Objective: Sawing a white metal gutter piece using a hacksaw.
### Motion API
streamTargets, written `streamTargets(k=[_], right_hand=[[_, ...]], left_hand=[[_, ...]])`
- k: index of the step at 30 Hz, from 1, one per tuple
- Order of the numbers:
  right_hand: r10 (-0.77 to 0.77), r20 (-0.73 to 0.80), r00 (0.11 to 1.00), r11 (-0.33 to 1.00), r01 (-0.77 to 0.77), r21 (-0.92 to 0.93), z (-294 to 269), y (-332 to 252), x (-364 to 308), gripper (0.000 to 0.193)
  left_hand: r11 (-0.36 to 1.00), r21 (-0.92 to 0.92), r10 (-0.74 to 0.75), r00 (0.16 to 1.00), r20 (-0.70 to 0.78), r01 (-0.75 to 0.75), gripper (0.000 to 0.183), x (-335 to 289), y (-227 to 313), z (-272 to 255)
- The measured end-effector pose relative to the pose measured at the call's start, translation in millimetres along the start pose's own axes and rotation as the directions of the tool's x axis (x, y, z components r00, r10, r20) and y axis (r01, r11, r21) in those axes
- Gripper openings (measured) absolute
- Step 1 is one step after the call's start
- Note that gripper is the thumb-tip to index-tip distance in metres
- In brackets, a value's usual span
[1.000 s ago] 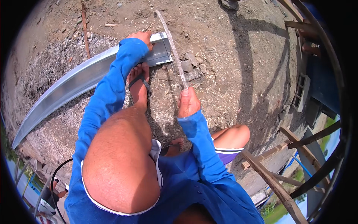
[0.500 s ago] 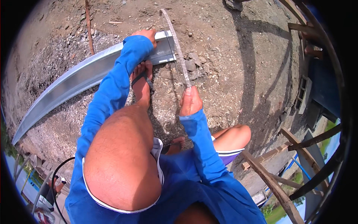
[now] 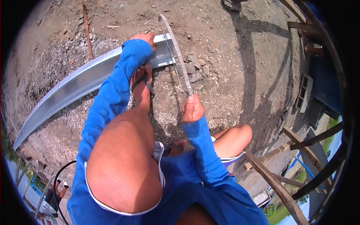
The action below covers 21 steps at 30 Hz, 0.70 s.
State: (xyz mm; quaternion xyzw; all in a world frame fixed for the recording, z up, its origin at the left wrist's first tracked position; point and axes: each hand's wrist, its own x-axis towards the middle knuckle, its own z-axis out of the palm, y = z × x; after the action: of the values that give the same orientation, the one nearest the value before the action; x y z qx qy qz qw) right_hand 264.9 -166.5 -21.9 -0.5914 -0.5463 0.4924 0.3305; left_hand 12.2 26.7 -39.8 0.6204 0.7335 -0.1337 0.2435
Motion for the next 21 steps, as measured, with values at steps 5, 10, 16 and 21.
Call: streamTargets(k=[5, 10, 16, 21], right_hand=[[0.025, 0.046, 0.999, 0.999, -0.026, 0.020, -12, -18, -15, 0.049], [-0.085, -0.078, 0.993, 0.989, 0.075, -0.129, 25, -31, 92, 0.036], [0.051, 0.038, 0.998, 0.997, -0.054, 0.060, -42, -31, -54, 0.046], [-0.003, -0.017, 1.000, 0.990, 0.000, -0.145, 24, -28, 77, 0.037]], left_hand=[[1.000, 0.012, -0.008, 1.000, 0.006, 0.008, 0.038, -6, -9, 0], [1.000, -0.003, 0.026, 1.000, 0.014, -0.026, 0.035, 0, 16, -6], [1.000, -0.017, -0.003, 1.000, 0.001, 0.003, 0.035, -7, 2, -3], [1.000, -0.016, -0.001, 1.000, -0.014, 0.000, 0.034, -5, 11, -1]])
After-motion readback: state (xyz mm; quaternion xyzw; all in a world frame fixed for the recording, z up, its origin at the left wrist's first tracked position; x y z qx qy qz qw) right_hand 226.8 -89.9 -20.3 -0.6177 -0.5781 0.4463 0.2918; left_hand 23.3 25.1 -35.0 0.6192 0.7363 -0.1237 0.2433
